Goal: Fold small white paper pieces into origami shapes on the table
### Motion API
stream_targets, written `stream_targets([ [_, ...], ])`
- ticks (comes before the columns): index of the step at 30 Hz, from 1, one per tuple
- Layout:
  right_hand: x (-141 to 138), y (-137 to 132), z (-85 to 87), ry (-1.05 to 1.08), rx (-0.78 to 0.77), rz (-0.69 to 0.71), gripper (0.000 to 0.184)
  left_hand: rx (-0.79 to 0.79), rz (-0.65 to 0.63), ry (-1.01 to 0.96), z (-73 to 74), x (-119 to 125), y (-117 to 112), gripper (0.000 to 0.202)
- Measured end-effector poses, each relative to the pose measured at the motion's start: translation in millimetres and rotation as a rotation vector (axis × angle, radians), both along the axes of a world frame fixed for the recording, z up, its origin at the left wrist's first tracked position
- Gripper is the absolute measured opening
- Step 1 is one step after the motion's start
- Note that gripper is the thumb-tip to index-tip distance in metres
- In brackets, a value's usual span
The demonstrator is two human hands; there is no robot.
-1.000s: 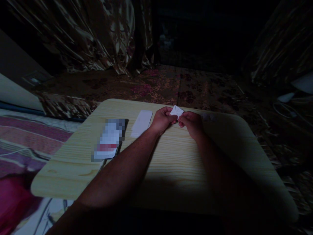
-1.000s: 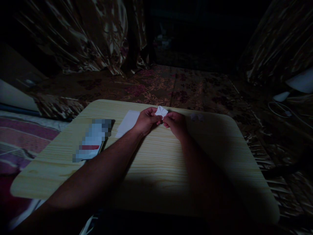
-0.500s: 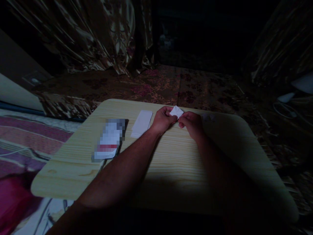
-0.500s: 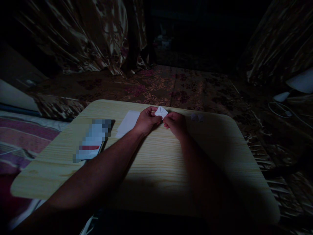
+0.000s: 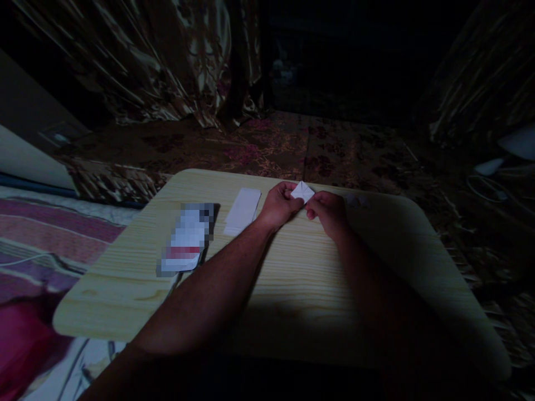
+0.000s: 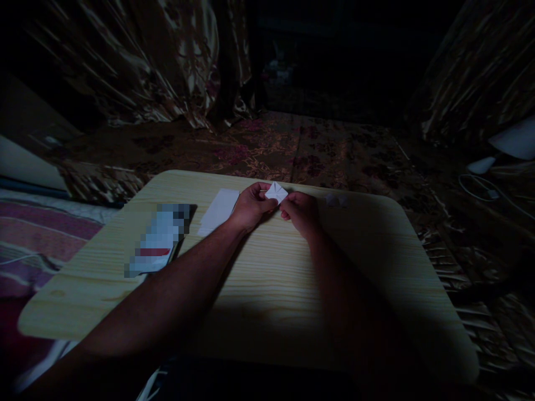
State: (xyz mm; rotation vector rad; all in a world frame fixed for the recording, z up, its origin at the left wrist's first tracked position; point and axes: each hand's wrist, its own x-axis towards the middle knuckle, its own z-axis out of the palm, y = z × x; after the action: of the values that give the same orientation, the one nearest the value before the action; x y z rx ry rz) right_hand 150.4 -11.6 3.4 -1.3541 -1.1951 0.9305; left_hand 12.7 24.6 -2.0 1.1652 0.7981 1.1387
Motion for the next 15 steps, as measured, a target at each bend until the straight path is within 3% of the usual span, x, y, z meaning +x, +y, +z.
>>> stream_targets([
  [15,2.0,-2.9,5.7,-0.102,-0.009,0.001,0.009,0.018,0.001,0.017,-1.1,0.1,0.3,0.042],
])
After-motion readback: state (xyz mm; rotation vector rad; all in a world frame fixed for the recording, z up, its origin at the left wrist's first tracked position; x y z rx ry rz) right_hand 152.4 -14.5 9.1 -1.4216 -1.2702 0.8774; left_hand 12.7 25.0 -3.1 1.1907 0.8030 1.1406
